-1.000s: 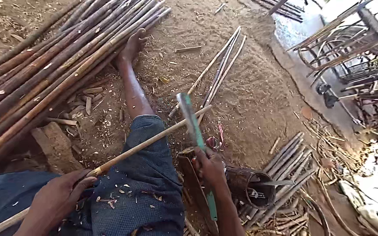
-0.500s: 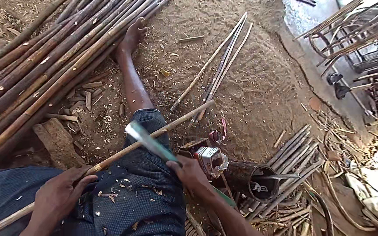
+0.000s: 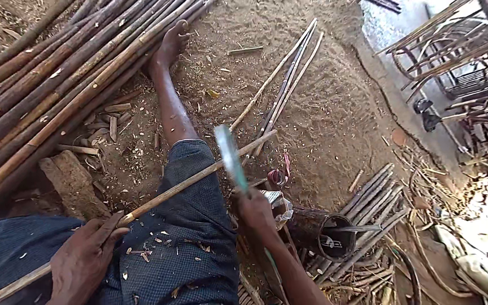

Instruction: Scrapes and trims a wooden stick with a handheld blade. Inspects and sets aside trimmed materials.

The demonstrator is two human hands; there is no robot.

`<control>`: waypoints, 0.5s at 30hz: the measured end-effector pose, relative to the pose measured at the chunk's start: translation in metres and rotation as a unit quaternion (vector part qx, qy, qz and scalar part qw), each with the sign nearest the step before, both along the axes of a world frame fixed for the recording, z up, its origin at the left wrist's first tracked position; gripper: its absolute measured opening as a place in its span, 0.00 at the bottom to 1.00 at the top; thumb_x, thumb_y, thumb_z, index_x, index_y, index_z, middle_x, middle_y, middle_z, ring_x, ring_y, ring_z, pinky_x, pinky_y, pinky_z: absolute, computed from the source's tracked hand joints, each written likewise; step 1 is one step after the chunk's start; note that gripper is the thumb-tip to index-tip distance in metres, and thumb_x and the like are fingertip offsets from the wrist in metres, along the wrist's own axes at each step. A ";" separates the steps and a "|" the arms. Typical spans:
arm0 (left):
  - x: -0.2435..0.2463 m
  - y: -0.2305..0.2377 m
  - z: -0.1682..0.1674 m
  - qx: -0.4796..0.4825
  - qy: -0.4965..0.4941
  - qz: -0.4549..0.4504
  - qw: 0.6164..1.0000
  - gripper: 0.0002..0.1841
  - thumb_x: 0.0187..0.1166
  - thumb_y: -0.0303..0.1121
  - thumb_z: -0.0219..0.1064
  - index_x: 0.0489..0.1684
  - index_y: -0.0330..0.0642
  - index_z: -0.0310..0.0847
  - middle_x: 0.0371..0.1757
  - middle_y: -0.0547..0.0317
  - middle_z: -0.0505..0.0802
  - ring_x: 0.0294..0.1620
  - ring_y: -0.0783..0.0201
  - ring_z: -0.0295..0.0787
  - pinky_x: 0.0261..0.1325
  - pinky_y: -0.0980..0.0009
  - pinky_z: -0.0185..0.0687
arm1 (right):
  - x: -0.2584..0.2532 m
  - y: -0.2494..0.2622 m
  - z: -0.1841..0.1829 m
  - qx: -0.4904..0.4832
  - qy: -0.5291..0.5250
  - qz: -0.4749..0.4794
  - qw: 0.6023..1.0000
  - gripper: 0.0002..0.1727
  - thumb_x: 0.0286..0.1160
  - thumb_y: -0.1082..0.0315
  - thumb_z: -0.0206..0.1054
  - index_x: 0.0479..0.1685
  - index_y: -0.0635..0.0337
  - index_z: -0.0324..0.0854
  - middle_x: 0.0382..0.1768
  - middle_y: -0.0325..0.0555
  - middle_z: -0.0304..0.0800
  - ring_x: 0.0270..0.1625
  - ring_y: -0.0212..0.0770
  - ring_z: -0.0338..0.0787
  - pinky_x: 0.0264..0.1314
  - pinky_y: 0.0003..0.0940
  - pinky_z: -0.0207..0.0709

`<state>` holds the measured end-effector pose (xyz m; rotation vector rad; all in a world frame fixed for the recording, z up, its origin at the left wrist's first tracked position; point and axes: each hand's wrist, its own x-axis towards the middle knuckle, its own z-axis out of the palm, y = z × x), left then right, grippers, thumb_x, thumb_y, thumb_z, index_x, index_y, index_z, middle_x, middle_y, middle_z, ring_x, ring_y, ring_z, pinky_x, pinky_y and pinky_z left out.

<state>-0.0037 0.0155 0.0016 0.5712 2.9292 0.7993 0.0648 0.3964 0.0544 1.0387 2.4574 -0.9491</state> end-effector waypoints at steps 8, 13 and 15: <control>0.005 0.004 -0.002 0.025 0.015 0.025 0.999 0.29 0.83 0.61 0.55 0.62 0.52 0.92 0.44 0.51 0.93 0.39 0.49 0.90 0.36 0.46 0.80 | 0.003 0.008 -0.006 0.001 0.018 -0.034 0.999 0.35 0.84 0.31 0.52 0.48 0.56 0.83 0.22 0.51 0.81 0.21 0.50 0.82 0.23 0.53 0.78; 0.004 0.006 0.001 0.040 -0.001 0.022 0.999 0.29 0.81 0.62 0.58 0.60 0.50 0.93 0.46 0.49 0.93 0.40 0.49 0.91 0.38 0.44 0.82 | 0.006 0.003 0.000 -0.028 -0.002 0.025 0.999 0.32 0.82 0.32 0.58 0.44 0.56 0.85 0.23 0.50 0.82 0.24 0.50 0.83 0.27 0.53 0.78; 0.010 0.010 -0.001 0.050 0.011 0.038 0.998 0.26 0.80 0.59 0.61 0.58 0.49 0.94 0.46 0.49 0.93 0.39 0.49 0.90 0.37 0.46 0.81 | 0.009 0.019 -0.007 -0.025 0.030 -0.082 0.996 0.38 0.79 0.24 0.50 0.45 0.53 0.80 0.16 0.48 0.75 0.14 0.46 0.75 0.16 0.44 0.72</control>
